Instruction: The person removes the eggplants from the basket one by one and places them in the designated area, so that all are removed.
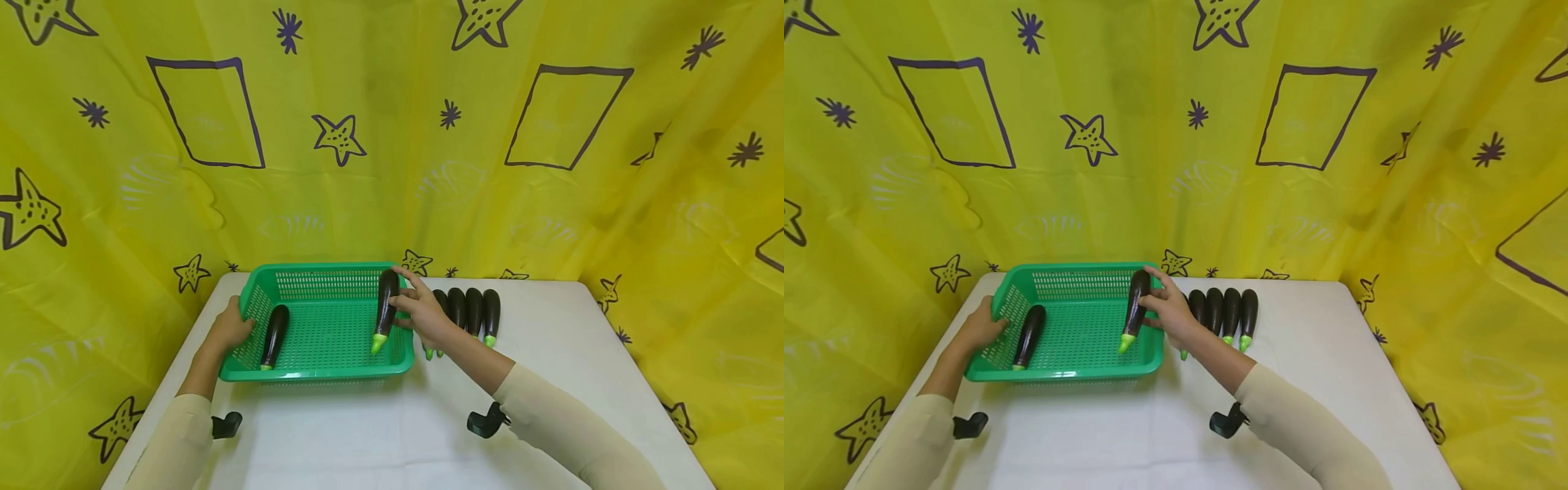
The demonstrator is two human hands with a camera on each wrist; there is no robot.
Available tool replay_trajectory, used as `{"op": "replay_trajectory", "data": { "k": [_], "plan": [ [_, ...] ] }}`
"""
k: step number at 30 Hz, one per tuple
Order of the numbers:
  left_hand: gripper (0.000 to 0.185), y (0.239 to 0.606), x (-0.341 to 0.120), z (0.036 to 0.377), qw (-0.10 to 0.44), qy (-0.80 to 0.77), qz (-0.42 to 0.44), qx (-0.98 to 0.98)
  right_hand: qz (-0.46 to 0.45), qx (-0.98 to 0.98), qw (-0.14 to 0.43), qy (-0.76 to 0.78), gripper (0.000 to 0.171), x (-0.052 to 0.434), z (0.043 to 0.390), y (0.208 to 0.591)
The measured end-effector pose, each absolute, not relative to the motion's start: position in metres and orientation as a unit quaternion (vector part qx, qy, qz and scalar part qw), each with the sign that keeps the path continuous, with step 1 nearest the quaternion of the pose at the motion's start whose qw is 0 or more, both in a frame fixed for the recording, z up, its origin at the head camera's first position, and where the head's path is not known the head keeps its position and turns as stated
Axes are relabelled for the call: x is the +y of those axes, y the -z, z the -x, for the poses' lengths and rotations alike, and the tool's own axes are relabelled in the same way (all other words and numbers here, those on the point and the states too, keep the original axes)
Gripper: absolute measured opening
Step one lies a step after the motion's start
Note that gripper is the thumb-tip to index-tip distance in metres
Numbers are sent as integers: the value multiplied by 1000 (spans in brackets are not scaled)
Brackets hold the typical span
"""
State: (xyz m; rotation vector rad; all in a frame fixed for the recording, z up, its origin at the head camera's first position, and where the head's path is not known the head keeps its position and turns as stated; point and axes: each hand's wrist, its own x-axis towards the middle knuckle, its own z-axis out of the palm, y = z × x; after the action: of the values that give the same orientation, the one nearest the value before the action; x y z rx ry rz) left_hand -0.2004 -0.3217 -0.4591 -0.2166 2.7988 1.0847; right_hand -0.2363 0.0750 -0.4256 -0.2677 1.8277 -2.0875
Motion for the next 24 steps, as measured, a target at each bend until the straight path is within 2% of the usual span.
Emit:
{"op": "replay_trajectory", "data": {
  "k": [24],
  "plan": [
    [60, 460, -322, 201, 67, -358, 66, 929, 42, 659, 142, 737, 70, 149, 238, 445]
  ]
}}
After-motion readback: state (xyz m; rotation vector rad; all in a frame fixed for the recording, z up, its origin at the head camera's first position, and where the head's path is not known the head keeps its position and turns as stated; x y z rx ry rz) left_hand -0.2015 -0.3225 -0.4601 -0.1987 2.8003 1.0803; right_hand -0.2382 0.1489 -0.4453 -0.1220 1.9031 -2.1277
